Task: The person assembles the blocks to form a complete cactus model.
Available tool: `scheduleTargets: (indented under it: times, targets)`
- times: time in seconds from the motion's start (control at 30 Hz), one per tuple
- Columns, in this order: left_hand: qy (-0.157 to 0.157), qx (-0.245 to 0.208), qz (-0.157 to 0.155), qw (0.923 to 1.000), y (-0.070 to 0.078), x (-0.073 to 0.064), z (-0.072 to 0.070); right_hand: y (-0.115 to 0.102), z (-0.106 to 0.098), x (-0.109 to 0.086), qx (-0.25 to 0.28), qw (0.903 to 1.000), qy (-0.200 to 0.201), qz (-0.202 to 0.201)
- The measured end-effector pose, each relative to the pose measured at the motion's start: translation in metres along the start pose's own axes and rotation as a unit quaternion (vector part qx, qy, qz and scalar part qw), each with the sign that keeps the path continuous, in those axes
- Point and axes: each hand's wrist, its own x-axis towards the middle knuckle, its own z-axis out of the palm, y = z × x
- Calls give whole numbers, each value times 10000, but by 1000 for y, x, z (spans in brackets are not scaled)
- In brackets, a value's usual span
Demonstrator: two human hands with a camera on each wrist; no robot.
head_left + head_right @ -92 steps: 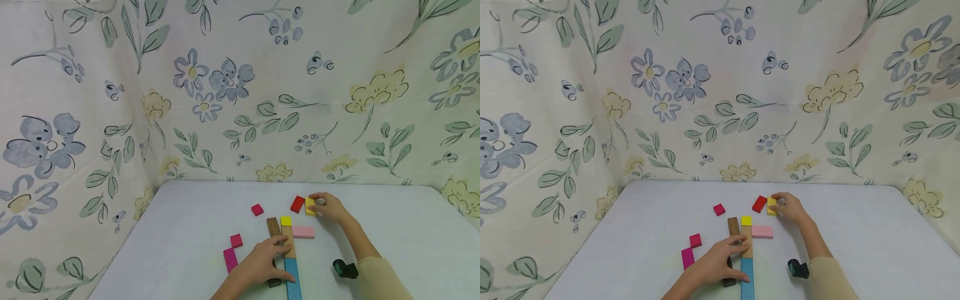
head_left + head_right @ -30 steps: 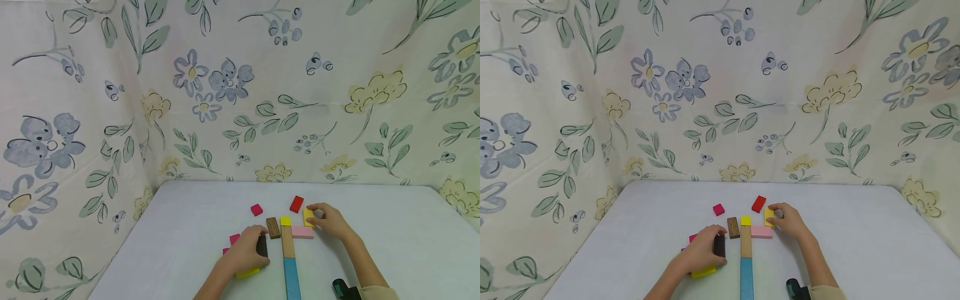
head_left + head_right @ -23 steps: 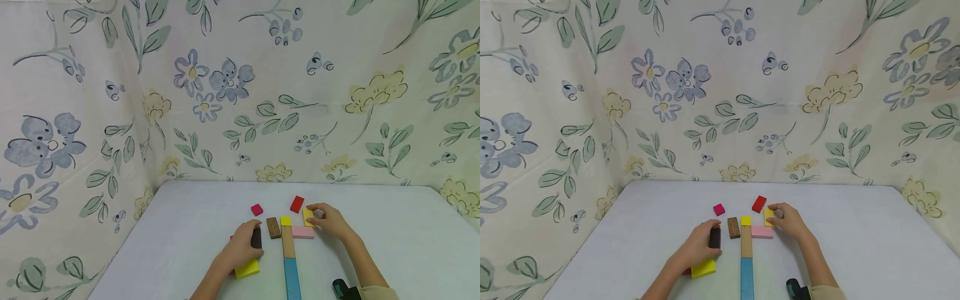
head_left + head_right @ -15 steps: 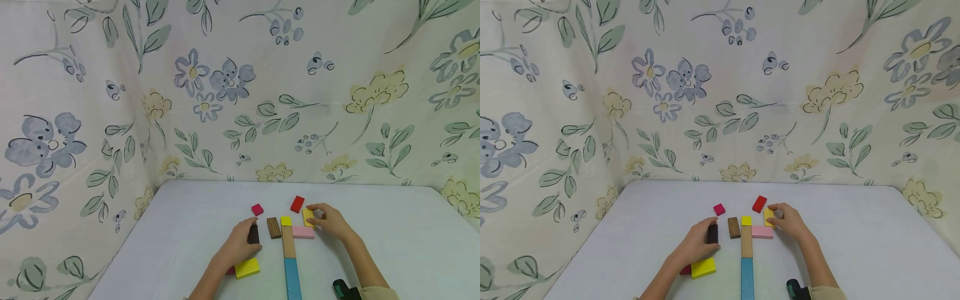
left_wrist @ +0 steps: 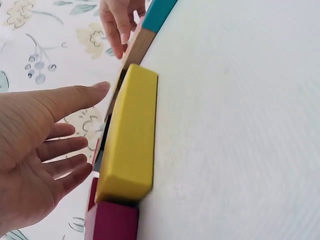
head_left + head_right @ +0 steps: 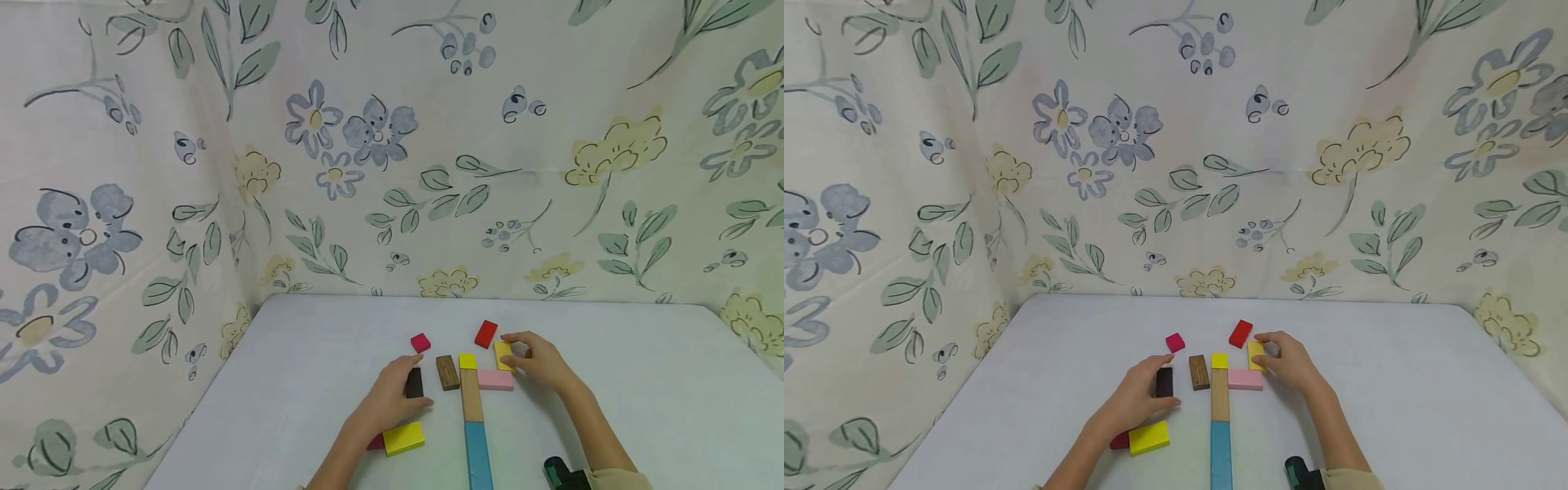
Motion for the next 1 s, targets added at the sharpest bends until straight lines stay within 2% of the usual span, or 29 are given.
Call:
scheduleTargets:
  times: [0.17, 0.3, 0.43, 0.7, 1.0]
  targets:
    - [-89, -17, -42, 9999, 14, -2, 3, -1, -4, 3, -74, 9999, -8, 79]
    - [-210, 161, -1, 9997, 23, -4, 13, -2, -6, 6, -103, 9998, -27, 147]
    - [-301, 354, 184, 9987, 30, -3, 25, -4, -7, 9, -46, 9999, 31, 122]
    - [-429, 689, 488, 9955, 35, -4, 41, -6, -5, 12, -20, 9999, 165, 33]
    - [-865, 605, 671, 9922, 35, -8, 44, -6, 2, 19, 33, 9996, 257, -62]
